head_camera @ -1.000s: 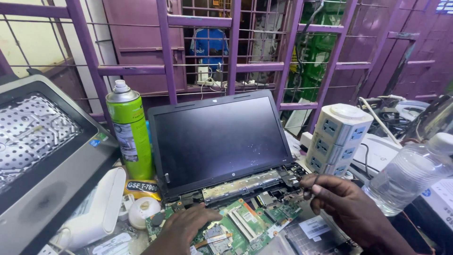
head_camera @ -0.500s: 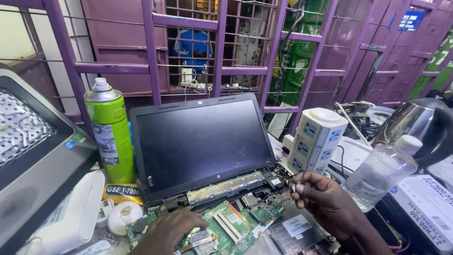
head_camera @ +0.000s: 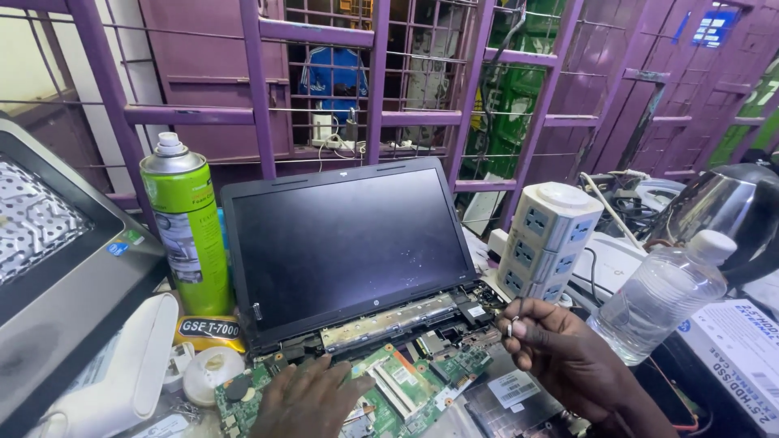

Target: Reinstalling and aligning a motherboard within a laptop chassis while managing internal cables.

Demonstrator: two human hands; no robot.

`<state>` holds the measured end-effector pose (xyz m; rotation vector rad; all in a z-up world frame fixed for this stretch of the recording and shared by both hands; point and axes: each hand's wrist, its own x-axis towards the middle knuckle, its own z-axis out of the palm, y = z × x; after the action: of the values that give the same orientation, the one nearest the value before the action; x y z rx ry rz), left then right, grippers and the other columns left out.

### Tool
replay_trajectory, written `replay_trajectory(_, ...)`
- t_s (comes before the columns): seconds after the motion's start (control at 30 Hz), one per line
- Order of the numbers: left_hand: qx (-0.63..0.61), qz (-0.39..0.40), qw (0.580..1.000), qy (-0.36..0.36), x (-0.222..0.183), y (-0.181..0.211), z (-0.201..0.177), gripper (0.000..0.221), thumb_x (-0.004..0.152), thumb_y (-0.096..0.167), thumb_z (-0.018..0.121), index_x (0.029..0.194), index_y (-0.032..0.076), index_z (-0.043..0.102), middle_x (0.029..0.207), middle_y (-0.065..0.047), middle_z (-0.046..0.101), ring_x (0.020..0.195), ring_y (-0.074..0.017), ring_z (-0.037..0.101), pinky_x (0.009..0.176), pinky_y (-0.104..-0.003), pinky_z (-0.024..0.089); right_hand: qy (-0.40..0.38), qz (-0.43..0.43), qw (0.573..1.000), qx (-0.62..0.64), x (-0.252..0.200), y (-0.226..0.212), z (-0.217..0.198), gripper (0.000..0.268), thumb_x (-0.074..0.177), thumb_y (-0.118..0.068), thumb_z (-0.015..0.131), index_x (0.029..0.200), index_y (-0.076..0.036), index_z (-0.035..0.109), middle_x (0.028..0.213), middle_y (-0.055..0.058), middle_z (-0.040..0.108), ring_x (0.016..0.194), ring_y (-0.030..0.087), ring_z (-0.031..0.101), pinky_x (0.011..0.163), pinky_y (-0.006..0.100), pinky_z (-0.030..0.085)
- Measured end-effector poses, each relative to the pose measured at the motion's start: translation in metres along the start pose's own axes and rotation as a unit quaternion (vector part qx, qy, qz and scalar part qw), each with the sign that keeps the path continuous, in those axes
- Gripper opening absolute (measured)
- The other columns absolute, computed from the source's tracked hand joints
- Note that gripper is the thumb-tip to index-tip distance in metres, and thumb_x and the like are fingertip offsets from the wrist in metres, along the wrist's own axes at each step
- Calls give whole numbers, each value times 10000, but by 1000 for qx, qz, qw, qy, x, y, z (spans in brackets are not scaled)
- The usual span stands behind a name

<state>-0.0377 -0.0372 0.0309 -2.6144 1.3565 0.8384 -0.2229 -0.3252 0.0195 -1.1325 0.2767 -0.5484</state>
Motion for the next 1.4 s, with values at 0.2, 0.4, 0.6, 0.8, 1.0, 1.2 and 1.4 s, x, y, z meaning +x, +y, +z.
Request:
replay_trajectory(0.2, 16, -26, 999, -30, -6, 10, -6, 1153, 792, 857, 614, 1661, 470, -37, 1759, 37, -106, 1639, -206, -96, 1313, -525, -60, -26, -3, 1000, -18, -5, -6, 4, 188, 887, 75, 698, 1071, 61, 660, 943, 171, 653, 694, 193, 615, 523, 254, 488)
replay_trajectory(0.4, 21, -20, 999, -32, -7, 19, 5, 1175, 868, 797, 634, 1666, 435, -148, 1740, -94, -148, 1626, -286, -98, 1310, -597, -73, -33, -120, 967, -225, -7, -1, 14, 86, 787, 131, 796, 815, 86, 729, 859, 236, 761, 699, 273, 702, 582, 353, 586)
replay_trajectory(0.6, -34, 2, 996, 81, 16, 1, 33, 1327, 706, 899, 862, 1654, 463, 43, 1723, -68, 50, 1608, -314, 38, 1291, -631, 32, -11, -121, 936, -331, -8, -1, 22, 104, 795, 133, 791, 779, 40, 746, 921, 183, 796, 793, 257, 769, 684, 367, 692)
replay_trajectory(0.8, -42, 8, 991, 126, 25, -11, 39, 1251, 683, 947, 850, 1628, 504, 161, 1719, -19, 112, 1604, -283, 85, 1282, -634, 72, 54, -84, 898, -428, -8, -2, 28, 61, 796, 27, 836, 776, -19, 800, 930, 105, 915, 837, 197, 852, 788, 323, 697)
replay_trajectory(1.0, -33, 34, 993, 109, 22, -12, 32, 1226, 697, 888, 875, 1633, 486, 192, 1731, 26, 95, 1609, -255, 69, 1271, -650, 69, 37, -66, 857, -509, -8, -6, 24, 12, 816, -97, 850, 827, -101, 848, 935, 8, 924, 862, 130, 843, 814, 282, 646)
replay_trajectory(1.2, -29, 19, 997, 63, 19, -11, 27, 1237, 667, 917, 806, 1639, 488, 175, 1747, 79, 52, 1628, -220, 10, 1271, -615, 95, -31, -87, 849, -520, -3, -3, 13, 41, 822, -76, 837, 822, -117, 840, 926, -4, 902, 842, 116, 827, 796, 270, 631)
replay_trajectory(1.4, -20, 34, 997, 70, 24, -15, 32, 1225, 698, 925, 771, 1646, 472, 141, 1742, 91, 86, 1615, -218, 61, 1279, -612, 92, -70, -72, 849, -518, -2, -1, 18, 131, 818, 11, 803, 805, -108, 857, 853, 3, 883, 807, 109, 795, 796, 257, 602)
